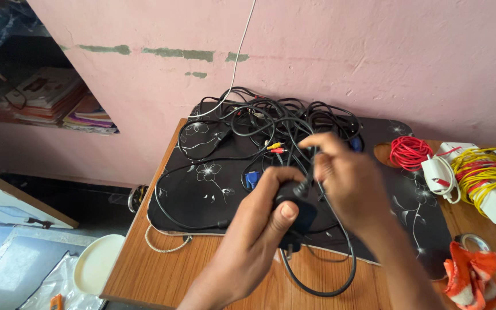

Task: The person repairs a white USB cable by wrapping its connector with yellow and black electrical tape. They then handle a white power adapter and a black cable, wiping the black cable with an orange cloth.

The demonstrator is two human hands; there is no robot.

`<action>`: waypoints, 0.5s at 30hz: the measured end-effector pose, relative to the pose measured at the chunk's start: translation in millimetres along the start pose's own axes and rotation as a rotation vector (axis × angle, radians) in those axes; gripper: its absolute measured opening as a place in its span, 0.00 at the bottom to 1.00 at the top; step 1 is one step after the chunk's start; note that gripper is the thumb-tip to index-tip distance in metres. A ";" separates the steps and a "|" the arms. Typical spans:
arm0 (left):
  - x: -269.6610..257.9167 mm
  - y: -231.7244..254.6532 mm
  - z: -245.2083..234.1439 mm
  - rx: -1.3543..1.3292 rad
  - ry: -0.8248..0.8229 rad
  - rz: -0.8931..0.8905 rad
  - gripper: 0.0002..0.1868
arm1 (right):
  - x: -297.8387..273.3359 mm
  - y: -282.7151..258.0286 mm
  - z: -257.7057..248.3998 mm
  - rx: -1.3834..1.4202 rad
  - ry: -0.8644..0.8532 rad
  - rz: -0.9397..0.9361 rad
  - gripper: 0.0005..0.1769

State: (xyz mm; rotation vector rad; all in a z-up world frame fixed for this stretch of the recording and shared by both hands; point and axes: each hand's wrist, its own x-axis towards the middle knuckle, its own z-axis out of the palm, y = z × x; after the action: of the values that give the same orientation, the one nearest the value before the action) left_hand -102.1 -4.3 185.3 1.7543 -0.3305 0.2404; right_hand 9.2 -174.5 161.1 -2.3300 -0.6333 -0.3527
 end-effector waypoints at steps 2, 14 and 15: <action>0.8 -0.4 6.9 -0.079 0.047 0.166 0.15 | -13.0 2.0 23.1 0.135 -0.152 0.109 0.10; 28.7 -32.2 -1.1 0.412 0.667 0.211 0.13 | -59.2 -46.1 34.1 0.091 -0.416 -0.161 0.13; 29.5 -32.6 -2.0 0.436 0.665 0.221 0.13 | -61.9 -49.7 32.5 0.138 -0.429 -0.167 0.12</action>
State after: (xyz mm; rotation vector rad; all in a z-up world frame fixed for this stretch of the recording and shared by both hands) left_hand -63.1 1.0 165.8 1.9391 0.0227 1.0915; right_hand -67.0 -141.5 139.3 -2.2377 -1.0270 0.1229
